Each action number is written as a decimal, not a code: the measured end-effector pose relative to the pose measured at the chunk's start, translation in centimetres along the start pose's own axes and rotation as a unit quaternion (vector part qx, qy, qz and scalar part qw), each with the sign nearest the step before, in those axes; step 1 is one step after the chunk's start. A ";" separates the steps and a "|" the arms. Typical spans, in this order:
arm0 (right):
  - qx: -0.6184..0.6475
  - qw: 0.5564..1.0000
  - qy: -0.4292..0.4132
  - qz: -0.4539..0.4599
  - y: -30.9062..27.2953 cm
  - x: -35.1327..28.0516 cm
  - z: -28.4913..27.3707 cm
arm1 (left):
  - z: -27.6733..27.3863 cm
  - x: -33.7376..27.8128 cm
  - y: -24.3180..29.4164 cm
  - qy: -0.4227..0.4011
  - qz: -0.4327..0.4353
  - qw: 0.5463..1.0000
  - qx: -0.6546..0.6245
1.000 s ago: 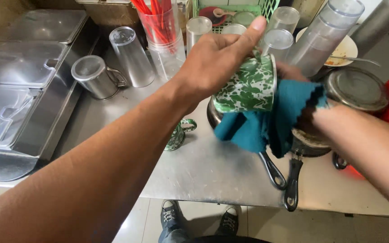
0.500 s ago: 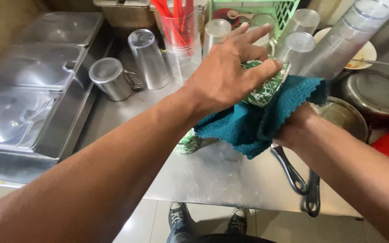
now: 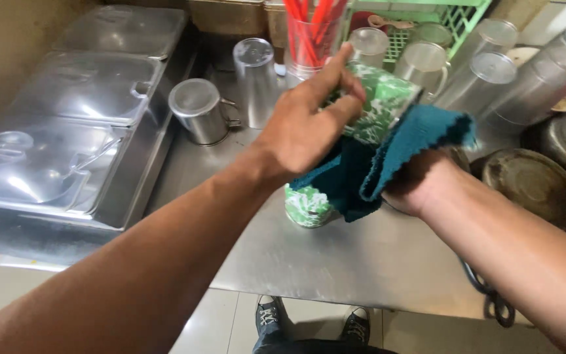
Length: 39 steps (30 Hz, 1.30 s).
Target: The recorder uses a blue cloth to dry the inside and outside of green patterned enamel mugs at a cafe counter.
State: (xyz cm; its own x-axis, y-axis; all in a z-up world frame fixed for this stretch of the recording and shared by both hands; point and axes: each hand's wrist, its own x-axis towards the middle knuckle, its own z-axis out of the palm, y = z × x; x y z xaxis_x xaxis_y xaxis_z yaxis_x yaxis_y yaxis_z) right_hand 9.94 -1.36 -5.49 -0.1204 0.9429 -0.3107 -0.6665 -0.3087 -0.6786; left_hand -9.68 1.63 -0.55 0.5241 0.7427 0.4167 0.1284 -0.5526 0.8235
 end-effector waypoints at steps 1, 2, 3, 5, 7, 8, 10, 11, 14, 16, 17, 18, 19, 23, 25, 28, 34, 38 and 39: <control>-0.003 1.000 -0.003 0.003 0.1 -0.3 1.3 | -0.3 -0.2 -0.3 0.005 -0.001 1.000 0.001; 0.001 0.999 0.044 0.015 0.2 -0.6 2.6 | -0.5 -0.4 -0.5 0.014 -0.039 0.999 -0.018; 0.005 0.995 0.091 0.028 0.1 -0.9 3.8 | -0.6 -0.4 -0.8 0.023 -0.077 0.996 -0.036; 0.034 0.999 0.040 0.011 0.1 0.1 2.5 | -0.6 0.3 -3.1 0.006 -0.081 0.992 -0.102; 0.057 0.998 -0.015 0.002 0.2 0.6 2.7 | -1.3 0.4 -4.6 -0.002 -0.089 0.982 -0.166; 0.036 0.999 0.002 0.000 0.2 0.5 3.4 | -1.8 0.4 -4.8 0.003 -0.130 0.977 -0.170; 0.017 1.000 0.022 -0.009 0.4 0.6 4.0 | -2.6 0.6 -5.0 0.002 -0.166 0.970 -0.175; 0.016 0.999 0.033 -0.022 0.4 0.9 3.9 | -2.9 0.9 -4.9 -0.002 -0.170 0.977 -0.126; 0.003 0.999 0.036 -0.029 0.6 1.4 3.7 | -3.8 0.4 -3.4 -0.024 -0.214 0.975 -0.050; -0.005 0.999 0.031 -0.029 0.4 1.4 3.5 | -4.1 0.3 -2.5 -0.049 -0.249 0.967 -0.021; -0.034 0.997 0.062 -0.043 0.2 1.3 3.2 | -4.0 0.3 -2.4 -0.056 -0.253 0.964 -0.054; -0.064 0.992 0.093 -0.057 0.1 1.2 3.0 | -3.8 0.2 -2.4 -0.063 -0.259 0.960 -0.087; -0.064 0.992 0.096 -0.056 0.0 1.4 2.1 | -3.9 0.1 -1.6 -0.065 -0.260 0.959 -0.089; -0.105 0.991 0.024 -0.073 -0.7 1.6 2.0 | -4.6 -0.3 -0.7 -0.108 -0.224 0.963 -0.101; -0.119 0.989 0.053 -0.065 -0.9 1.1 2.4 | -4.3 -0.3 -1.3 -0.134 -0.198 0.964 -0.115; -0.083 0.995 0.003 -0.054 -0.7 1.1 2.5 | -4.2 -0.2 -1.1 -0.136 -0.122 0.979 -0.088; -0.054 0.997 -0.036 -0.040 -1.0 1.3 1.4 | -3.7 0.4 -0.6 -0.136 -0.209 0.963 0.097; -0.122 0.989 -0.032 -0.072 -1.7 1.2 0.5 | -3.5 0.7 -3.4 -0.035 0.085 0.959 0.267; -0.150 0.985 -0.026 -0.087 -1.8 1.0 0.1 | -3.3 0.8 -3.8 0.015 0.203 0.919 0.337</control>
State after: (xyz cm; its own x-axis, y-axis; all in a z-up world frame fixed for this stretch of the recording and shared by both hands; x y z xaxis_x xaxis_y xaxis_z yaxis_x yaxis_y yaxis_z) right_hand 10.96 0.18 -4.52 -0.0668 0.9874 -0.1437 -0.4342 -0.1584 -0.8867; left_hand -12.47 5.56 -2.06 0.6225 0.4274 0.6556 0.4242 -0.8882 0.1763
